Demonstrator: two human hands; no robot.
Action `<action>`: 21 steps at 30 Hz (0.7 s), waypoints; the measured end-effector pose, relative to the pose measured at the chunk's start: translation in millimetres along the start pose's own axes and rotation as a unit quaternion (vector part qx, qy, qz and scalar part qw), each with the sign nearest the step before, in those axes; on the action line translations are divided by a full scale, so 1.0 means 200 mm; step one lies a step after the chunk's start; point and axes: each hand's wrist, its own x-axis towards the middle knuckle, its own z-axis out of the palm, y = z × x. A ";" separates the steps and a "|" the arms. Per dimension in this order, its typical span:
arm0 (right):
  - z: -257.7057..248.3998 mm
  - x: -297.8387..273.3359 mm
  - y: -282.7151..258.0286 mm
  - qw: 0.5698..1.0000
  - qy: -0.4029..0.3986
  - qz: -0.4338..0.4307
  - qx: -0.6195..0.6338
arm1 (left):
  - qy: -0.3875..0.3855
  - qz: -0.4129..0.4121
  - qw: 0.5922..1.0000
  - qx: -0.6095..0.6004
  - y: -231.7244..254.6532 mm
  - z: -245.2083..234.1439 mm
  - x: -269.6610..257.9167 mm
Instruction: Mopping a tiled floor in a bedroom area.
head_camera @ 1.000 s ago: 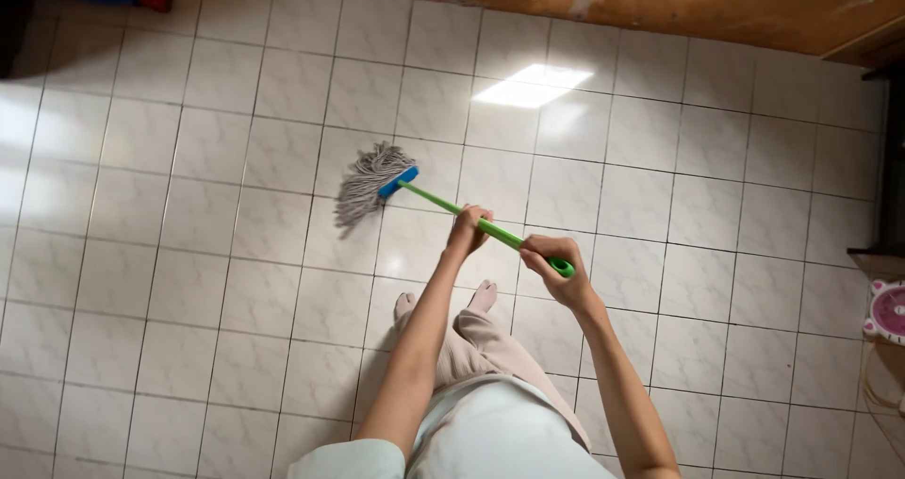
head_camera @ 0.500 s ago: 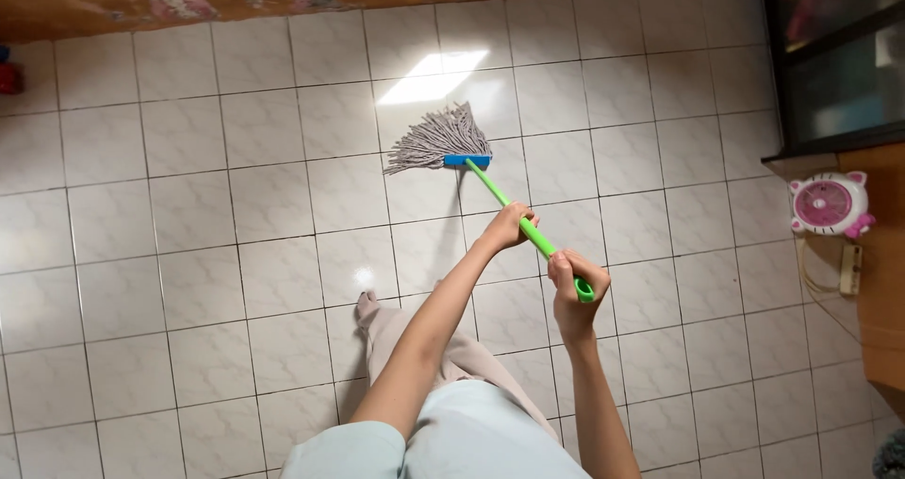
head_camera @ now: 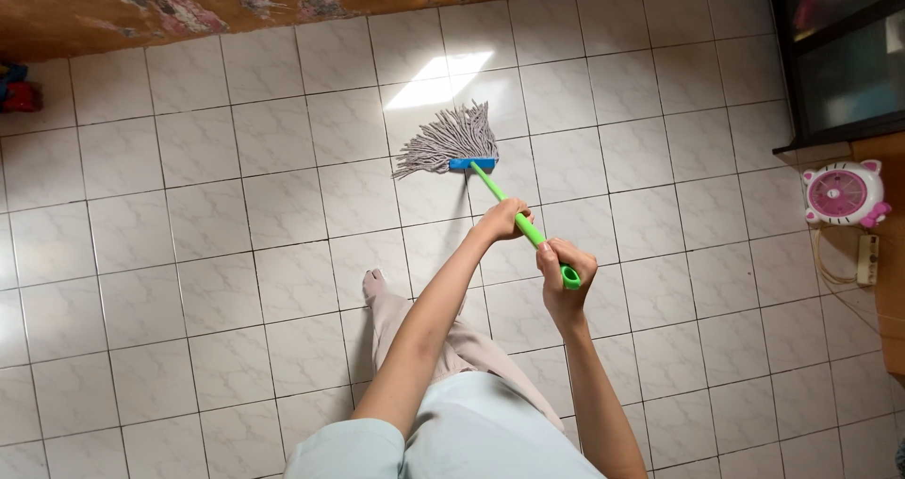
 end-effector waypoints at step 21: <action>1.70 -0.11 -0.11 0.935 -0.313 -0.002 0.165 | 0.281 -0.087 0.948 0.122 -1.28 -1.34 -1.21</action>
